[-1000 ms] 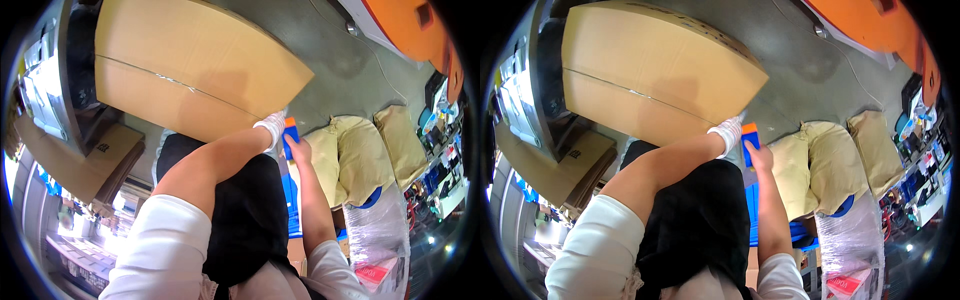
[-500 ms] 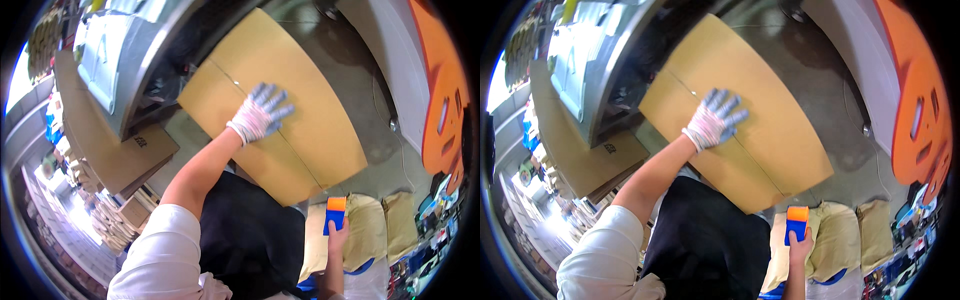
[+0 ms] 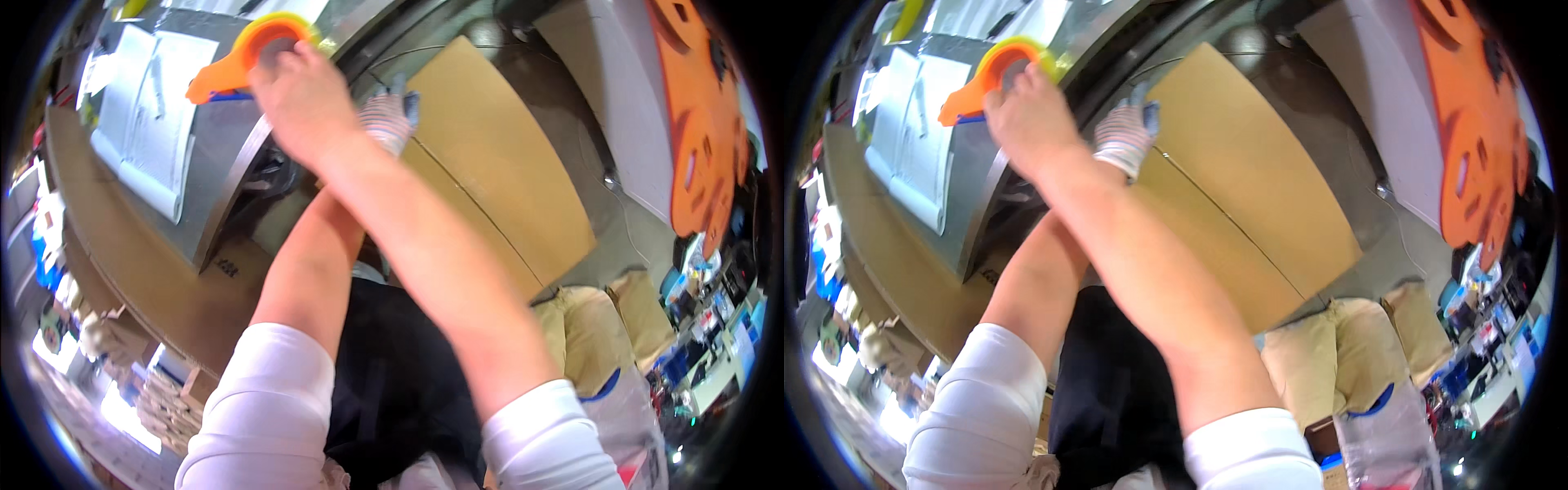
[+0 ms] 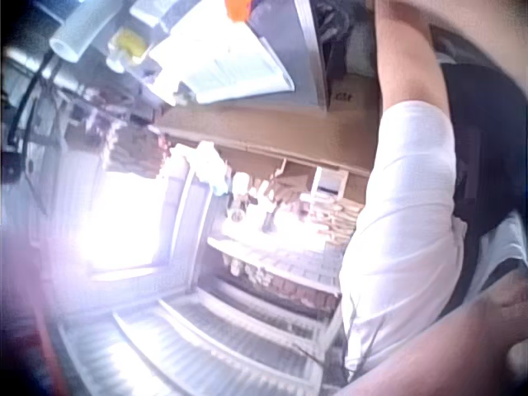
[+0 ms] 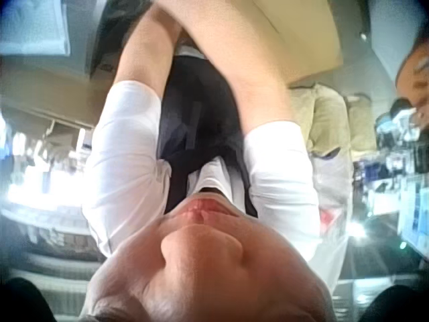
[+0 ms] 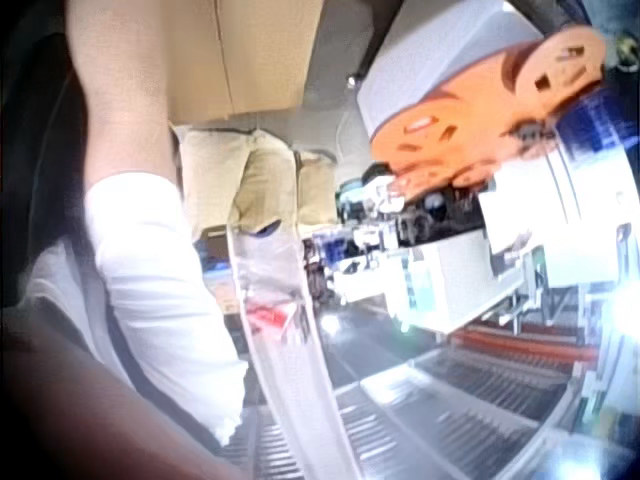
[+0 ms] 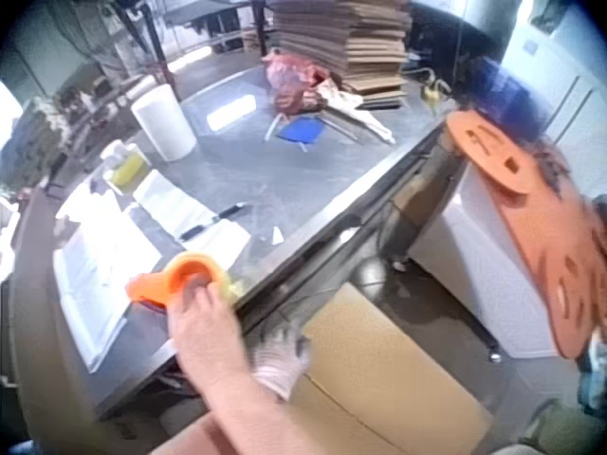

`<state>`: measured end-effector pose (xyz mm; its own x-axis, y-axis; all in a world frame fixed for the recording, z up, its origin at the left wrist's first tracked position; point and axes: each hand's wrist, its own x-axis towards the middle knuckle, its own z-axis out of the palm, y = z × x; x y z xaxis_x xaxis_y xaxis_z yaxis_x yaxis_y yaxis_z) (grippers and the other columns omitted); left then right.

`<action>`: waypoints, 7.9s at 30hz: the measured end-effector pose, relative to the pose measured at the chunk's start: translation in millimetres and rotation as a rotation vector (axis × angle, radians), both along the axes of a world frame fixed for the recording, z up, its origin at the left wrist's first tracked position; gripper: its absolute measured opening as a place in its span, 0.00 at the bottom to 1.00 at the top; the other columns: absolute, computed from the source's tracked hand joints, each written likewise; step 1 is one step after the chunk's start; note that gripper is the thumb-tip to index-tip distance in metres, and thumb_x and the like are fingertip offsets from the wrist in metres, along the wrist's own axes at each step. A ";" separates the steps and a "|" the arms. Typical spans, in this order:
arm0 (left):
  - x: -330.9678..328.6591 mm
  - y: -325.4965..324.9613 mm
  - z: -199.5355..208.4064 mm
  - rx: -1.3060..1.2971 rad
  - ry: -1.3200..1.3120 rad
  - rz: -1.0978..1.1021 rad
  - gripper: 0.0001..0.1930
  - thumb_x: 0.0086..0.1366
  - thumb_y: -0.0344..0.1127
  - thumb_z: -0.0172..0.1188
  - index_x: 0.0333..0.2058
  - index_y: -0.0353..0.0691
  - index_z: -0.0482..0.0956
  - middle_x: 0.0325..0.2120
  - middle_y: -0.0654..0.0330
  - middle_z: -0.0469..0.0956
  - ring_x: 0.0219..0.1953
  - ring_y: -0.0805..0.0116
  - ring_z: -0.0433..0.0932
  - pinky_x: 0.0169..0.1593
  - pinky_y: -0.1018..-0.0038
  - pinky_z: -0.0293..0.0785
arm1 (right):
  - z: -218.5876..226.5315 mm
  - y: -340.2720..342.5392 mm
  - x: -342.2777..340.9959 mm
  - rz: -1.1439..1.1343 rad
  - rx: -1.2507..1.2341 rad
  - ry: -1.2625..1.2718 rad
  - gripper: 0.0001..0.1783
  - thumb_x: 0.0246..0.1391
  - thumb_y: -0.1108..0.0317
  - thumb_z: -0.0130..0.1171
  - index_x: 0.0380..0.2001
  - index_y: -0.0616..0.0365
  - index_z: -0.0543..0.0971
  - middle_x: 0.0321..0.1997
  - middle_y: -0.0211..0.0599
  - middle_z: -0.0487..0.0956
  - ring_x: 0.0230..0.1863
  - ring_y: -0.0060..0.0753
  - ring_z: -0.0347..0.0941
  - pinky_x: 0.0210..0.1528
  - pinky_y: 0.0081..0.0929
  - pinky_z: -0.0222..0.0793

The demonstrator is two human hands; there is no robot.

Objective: The person packs blue plastic reels into a cardboard box, seals the box with a tape dispenser, applies a label, and stacks it on a pallet.

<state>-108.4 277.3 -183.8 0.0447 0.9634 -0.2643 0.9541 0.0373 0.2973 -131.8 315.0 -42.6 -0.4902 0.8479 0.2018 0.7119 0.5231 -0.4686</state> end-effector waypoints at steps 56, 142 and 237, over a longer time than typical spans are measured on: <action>13.0 -101.1 26.0 -0.476 -0.227 0.270 0.38 0.69 0.66 0.34 0.66 0.43 0.59 0.65 0.48 0.62 0.69 0.54 0.57 0.69 0.67 0.53 | -192.5 -531.1 534.5 -1.929 -0.756 1.297 0.38 0.68 0.39 0.34 0.63 0.63 0.66 0.64 0.38 0.70 0.60 0.39 0.68 0.60 0.34 0.63; -278.5 -37.7 134.2 0.344 -0.168 0.009 0.22 0.49 0.34 0.62 0.45 0.39 0.74 0.53 0.49 0.72 0.58 0.47 0.68 0.62 0.52 0.63 | 78.3 131.0 -90.4 -0.052 -0.296 0.718 0.12 0.51 0.76 0.65 0.30 0.57 0.70 0.37 0.32 0.76 0.42 0.27 0.72 0.48 0.24 0.67; 305.5 -286.4 -1.1 0.329 0.105 -0.822 0.34 0.67 0.50 0.37 0.68 0.39 0.55 0.68 0.43 0.52 0.71 0.40 0.45 0.71 0.48 0.32 | -158.9 -575.2 321.8 -1.485 -1.092 1.773 0.60 0.49 0.63 0.69 0.74 0.36 0.38 0.67 0.44 0.58 0.58 0.40 0.65 0.57 0.34 0.67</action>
